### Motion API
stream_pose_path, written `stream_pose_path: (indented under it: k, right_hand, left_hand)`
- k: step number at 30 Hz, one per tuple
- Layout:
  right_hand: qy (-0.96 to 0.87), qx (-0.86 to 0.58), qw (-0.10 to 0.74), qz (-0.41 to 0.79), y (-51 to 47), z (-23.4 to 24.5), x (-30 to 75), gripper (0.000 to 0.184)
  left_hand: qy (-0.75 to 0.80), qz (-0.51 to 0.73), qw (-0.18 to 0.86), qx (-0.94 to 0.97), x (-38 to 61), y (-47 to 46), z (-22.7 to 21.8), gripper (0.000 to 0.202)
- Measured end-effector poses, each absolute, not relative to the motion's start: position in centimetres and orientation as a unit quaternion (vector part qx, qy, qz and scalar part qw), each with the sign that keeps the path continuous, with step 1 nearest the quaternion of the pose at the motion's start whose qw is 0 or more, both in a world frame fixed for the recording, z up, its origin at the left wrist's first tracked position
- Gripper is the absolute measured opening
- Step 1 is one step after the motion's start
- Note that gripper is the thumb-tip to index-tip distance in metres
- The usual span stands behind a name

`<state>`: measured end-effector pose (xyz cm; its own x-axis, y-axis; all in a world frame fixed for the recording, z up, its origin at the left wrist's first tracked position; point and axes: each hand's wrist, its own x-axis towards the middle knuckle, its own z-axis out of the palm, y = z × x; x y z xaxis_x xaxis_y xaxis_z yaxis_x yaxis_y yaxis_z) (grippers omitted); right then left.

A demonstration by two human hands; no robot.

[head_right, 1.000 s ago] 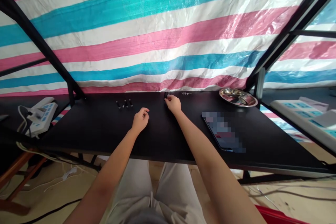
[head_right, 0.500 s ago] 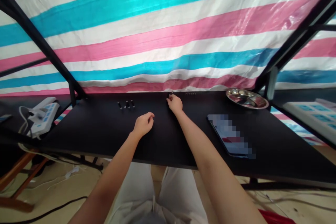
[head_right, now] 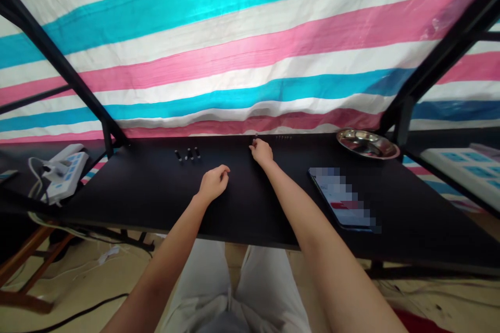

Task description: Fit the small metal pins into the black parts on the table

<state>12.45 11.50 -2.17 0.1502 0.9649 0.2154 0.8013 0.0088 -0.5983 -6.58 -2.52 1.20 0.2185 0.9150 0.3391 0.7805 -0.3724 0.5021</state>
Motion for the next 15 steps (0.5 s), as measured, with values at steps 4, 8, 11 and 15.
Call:
stream_pose_path:
  k: [4,8,11,15]
  right_hand:
    - [-0.637,-0.696,0.301,0.138,11.5,-1.88,13.06,0.021]
    - [-0.628,-0.704,0.306,0.127,11.36,-1.51,13.36,0.019]
    - [-0.621,-0.712,0.307,0.116,11.3,-1.52,13.31,0.019]
    - [-0.619,-0.713,0.309,0.116,11.51,-1.77,13.15,0.019]
  left_hand:
    - [0.546,0.299,0.114,0.774,-6.49,-2.57,1.2,0.023]
    - [0.546,0.303,0.116,0.773,-6.45,-2.61,1.26,0.023]
    - [0.552,0.299,0.119,0.769,-6.43,-2.62,1.35,0.022]
    - [0.551,0.298,0.117,0.77,-6.42,-2.61,1.4,0.022]
